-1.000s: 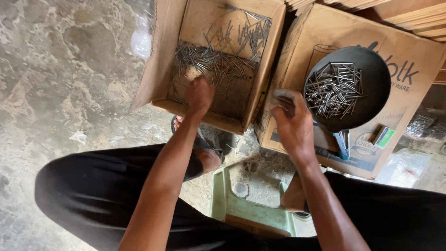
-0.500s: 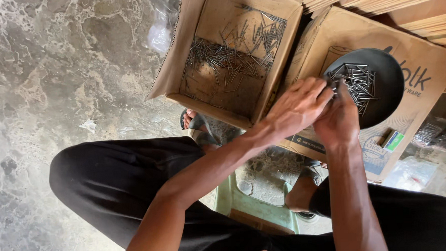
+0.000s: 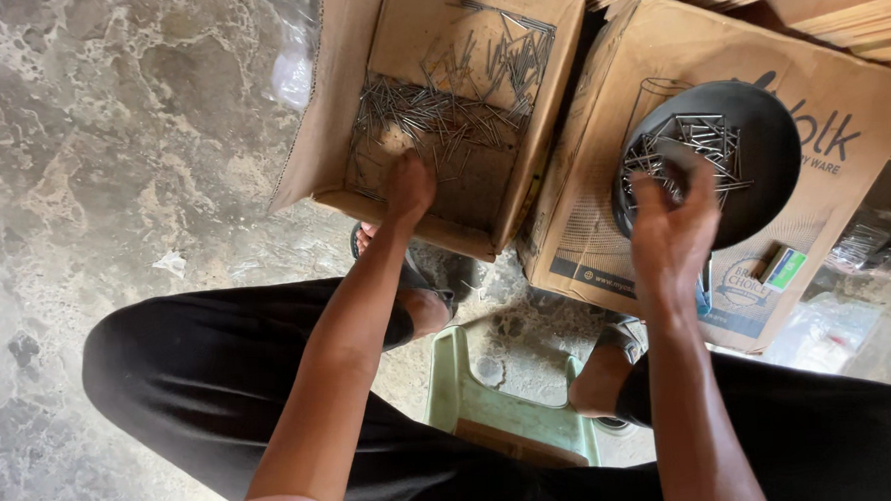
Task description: The person sits on a low stool and transfers metal nails from a cardboard box into a black bowl using both hands. The person repeatedly scoops nails from the box and places them into the bowl.
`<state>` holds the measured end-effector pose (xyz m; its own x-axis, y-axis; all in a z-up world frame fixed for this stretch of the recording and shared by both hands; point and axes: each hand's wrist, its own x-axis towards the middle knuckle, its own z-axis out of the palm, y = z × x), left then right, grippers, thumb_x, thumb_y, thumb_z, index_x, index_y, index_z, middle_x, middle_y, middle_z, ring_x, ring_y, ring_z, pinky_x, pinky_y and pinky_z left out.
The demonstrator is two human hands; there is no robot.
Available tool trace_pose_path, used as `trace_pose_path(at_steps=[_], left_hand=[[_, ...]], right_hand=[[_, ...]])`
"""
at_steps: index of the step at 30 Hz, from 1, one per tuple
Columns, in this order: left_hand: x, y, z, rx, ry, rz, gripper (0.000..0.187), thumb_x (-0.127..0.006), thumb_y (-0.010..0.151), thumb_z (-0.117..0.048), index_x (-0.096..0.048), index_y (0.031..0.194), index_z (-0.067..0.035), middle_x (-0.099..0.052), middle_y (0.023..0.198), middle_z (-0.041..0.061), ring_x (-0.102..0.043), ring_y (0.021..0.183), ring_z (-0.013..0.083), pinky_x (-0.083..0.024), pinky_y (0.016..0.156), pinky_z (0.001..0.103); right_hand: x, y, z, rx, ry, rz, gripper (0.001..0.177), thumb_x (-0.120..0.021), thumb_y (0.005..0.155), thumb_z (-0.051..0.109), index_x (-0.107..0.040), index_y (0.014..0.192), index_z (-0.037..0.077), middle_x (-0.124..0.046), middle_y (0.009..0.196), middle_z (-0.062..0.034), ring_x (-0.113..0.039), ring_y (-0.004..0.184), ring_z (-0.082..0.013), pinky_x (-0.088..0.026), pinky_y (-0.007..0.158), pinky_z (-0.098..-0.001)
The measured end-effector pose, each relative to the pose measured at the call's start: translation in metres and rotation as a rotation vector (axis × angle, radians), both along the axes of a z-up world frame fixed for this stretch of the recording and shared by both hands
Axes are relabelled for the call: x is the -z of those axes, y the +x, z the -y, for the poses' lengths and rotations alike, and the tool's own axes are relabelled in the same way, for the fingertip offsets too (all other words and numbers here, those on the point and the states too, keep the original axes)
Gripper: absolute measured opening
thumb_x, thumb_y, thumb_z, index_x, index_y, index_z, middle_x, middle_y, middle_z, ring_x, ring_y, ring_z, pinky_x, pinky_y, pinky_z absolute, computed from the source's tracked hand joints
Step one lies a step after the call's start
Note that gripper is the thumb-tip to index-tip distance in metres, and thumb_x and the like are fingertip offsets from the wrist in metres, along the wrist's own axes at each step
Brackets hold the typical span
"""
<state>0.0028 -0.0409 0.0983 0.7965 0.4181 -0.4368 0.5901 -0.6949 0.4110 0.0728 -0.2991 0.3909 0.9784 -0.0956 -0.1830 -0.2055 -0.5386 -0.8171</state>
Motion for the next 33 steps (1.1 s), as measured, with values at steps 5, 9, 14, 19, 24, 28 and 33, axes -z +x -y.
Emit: trace_pose_path(at_steps=[5, 9, 14, 19, 24, 28, 33], left_hand=[[0.019, -0.001, -0.006, -0.04, 0.177, -0.028, 0.045, -0.051, 0.084, -0.03, -0.043, 0.112, 0.004, -0.048, 0.11, 0.024, -0.048, 0.104, 0.0409, -0.046, 0.084, 0.048], [0.023, 0.005, -0.004, -0.04, 0.219, -0.068, 0.046, -0.052, 0.085, -0.031, -0.043, 0.115, 0.002, -0.046, 0.11, 0.019, -0.047, 0.105, 0.0359, -0.048, 0.081, 0.047], [0.114, 0.0, -0.02, -0.081, 0.153, -0.072, 0.037, -0.053, 0.085, -0.022, -0.047, 0.108, 0.006, -0.048, 0.105, 0.023, -0.048, 0.102, 0.0394, -0.048, 0.08, 0.046], [0.115, -0.003, -0.019, -0.057, 0.061, -0.081, 0.039, -0.056, 0.084, -0.02, -0.048, 0.109, 0.009, -0.048, 0.108, 0.025, -0.049, 0.102, 0.0411, -0.048, 0.082, 0.048], [0.073, 0.004, -0.011, 0.082, 0.128, -0.085, 0.031, -0.055, 0.084, -0.016, -0.055, 0.103, 0.008, -0.053, 0.1, 0.024, -0.055, 0.093, 0.039, -0.049, 0.077, 0.046], [0.024, 0.004, -0.005, -0.088, -0.126, 0.099, 0.036, -0.054, 0.082, -0.015, -0.051, 0.107, 0.011, -0.054, 0.1, 0.033, -0.053, 0.095, 0.0498, -0.046, 0.081, 0.054], [-0.063, 0.013, 0.004, -0.524, -0.573, 0.279, 0.052, -0.04, 0.087, -0.034, -0.05, 0.109, 0.011, -0.053, 0.105, 0.034, -0.052, 0.097, 0.0483, -0.042, 0.086, 0.05]], right_hand=[[0.011, -0.012, -0.013, -0.164, 0.186, -0.109, 0.025, -0.055, 0.087, -0.004, -0.05, 0.112, -0.003, -0.053, 0.106, -0.0223, -0.053, 0.106, -0.0344, -0.045, 0.093, -0.0449], [0.004, -0.015, -0.026, -0.137, 0.229, -0.146, 0.028, -0.058, 0.082, 0.0, -0.054, 0.11, -0.002, -0.057, 0.102, -0.0209, -0.057, 0.102, -0.0295, -0.047, 0.089, -0.0421], [0.009, -0.015, -0.028, -0.144, 0.281, -0.142, 0.027, -0.057, 0.082, -0.003, -0.055, 0.108, 0.0, -0.057, 0.104, -0.018, -0.059, 0.101, -0.0289, -0.05, 0.085, -0.0406], [0.014, -0.016, -0.026, -0.164, 0.282, -0.148, 0.027, -0.056, 0.083, -0.003, -0.054, 0.11, 0.0, -0.056, 0.106, -0.0194, -0.059, 0.102, -0.0316, -0.05, 0.085, -0.0436], [0.01, -0.016, -0.028, -0.171, 0.271, -0.169, 0.028, -0.057, 0.082, -0.002, -0.054, 0.11, 0.001, -0.057, 0.107, -0.0188, -0.06, 0.101, -0.0315, -0.05, 0.085, -0.0438], [0.005, -0.017, -0.03, -0.186, 0.266, -0.189, 0.028, -0.058, 0.082, -0.002, -0.054, 0.11, -0.001, -0.057, 0.106, -0.0211, -0.059, 0.103, -0.0336, -0.05, 0.085, -0.0443], [0.009, -0.017, -0.029, -0.198, 0.251, -0.217, 0.027, -0.058, 0.083, -0.002, -0.056, 0.11, 0.0, -0.058, 0.105, -0.0199, -0.06, 0.102, -0.0326, -0.051, 0.085, -0.0426]])
